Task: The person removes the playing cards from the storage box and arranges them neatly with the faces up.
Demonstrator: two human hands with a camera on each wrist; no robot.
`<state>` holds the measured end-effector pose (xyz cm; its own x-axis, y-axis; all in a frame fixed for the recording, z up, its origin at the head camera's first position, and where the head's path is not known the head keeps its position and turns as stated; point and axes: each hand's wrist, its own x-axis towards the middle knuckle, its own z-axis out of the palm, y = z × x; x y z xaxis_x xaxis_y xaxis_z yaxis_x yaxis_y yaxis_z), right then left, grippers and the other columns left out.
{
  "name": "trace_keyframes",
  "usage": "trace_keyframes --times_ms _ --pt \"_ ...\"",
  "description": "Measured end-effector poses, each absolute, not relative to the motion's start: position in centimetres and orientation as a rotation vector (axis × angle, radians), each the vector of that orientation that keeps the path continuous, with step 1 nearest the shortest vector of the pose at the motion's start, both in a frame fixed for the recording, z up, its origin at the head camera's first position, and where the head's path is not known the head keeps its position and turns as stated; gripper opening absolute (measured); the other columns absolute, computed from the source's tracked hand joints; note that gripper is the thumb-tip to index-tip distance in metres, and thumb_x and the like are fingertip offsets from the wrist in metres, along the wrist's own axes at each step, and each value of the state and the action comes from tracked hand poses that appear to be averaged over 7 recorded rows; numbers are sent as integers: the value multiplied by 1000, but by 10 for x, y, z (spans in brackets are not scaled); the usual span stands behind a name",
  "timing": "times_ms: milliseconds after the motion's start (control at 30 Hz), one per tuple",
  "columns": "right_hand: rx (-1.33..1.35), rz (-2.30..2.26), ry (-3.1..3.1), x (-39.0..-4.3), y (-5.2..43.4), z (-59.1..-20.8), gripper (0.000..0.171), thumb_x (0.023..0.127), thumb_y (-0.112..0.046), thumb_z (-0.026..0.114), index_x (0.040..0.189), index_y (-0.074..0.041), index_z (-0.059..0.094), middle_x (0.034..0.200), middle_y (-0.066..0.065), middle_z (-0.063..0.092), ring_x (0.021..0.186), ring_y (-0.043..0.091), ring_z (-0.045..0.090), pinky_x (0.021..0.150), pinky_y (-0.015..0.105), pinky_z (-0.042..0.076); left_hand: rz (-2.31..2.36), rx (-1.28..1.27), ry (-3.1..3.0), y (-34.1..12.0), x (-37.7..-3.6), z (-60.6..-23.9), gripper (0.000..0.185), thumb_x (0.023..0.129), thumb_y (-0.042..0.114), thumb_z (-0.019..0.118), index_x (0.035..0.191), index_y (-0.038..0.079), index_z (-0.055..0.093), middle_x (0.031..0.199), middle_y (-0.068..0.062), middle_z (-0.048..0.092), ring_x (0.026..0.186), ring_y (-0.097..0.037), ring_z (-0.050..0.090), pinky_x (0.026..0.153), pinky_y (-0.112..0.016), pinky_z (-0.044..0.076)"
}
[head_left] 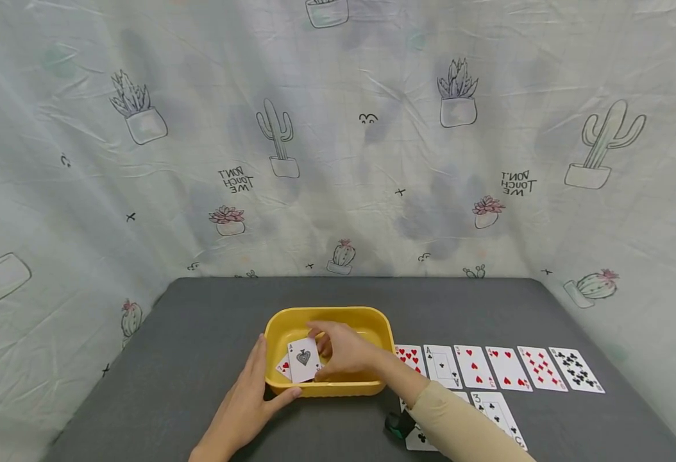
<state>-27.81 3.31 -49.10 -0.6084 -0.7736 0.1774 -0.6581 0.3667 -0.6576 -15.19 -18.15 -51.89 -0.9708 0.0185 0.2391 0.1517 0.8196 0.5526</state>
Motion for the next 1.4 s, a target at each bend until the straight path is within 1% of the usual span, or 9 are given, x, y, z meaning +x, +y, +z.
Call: trace_keyframes --times_ms 233,500,633,767,967,1167,1267,1333,1400 --pt "-1305 -1061 2464 -277 32 -491 95 68 -19 94 147 -5 44 126 -3 60 93 6 61 82 20 50 -866 -121 -2795 -182 -152 -518 122 78 80 56 158 13 -7 163 -15 4 144 -34 20 107 -56 30" --pt "-1287 -1145 2443 -270 34 -486 87 67 -15 93 141 -2 51 120 0 62 92 12 62 81 23 52 -854 -134 -2793 -182 -151 -517 122 78 80 55 158 11 -5 162 -16 5 144 -34 20 107 -57 29" --pt "-1284 -1220 2437 -268 40 -479 81 67 -12 93 138 -1 54 118 0 62 94 13 62 83 25 52 -864 -137 -2787 -182 -151 -517 121 78 79 56 158 12 -5 162 -15 5 143 -34 22 106 -57 31" --pt "-1356 -1289 2412 -266 53 -467 81 70 -11 91 140 0 52 126 2 60 97 16 62 85 30 52 -866 -130 -2779 -184 -151 -518 121 79 77 59 158 14 -8 163 -14 4 143 -33 23 106 -56 32" --pt "-1453 -1413 2354 -262 91 -446 87 72 -11 90 147 -5 46 133 4 58 97 20 61 84 35 53 -863 -134 -2766 -186 -151 -518 122 78 78 58 158 13 -8 162 -16 5 143 -35 23 106 -58 31" --pt "-1455 -1485 2338 -244 144 -433 89 73 -6 88 149 -10 43 139 7 54 98 29 58 83 36 53 -857 -105 -2792 -188 -151 -517 123 76 81 56 157 17 -11 163 -14 3 144 -33 20 107 -56 30" --pt "-1487 -1511 2332 -232 176 -436 90 73 -6 88 150 -10 42 140 12 52 97 29 58 82 33 52 -878 -112 -2793 -186 -151 -517 123 77 80 56 157 16 -11 163 -15 3 144 -34 20 106 -58 30" --pt "-1530 -1520 2317 -225 199 -442 91 73 -4 88 150 -6 40 140 17 51 97 28 58 82 33 52 -888 -124 -2788 -184 -150 -517 122 78 79 57 158 15 -10 163 -15 3 144 -35 21 106 -58 31" --pt "-1537 -1503 2330 -216 223 -447 90 74 -4 87 150 -4 39 139 20 50 97 24 57 82 30 51 -889 -133 -2782 -183 -150 -518 122 78 78 57 158 14 -8 163 -15 4 144 -35 21 106 -58 31"
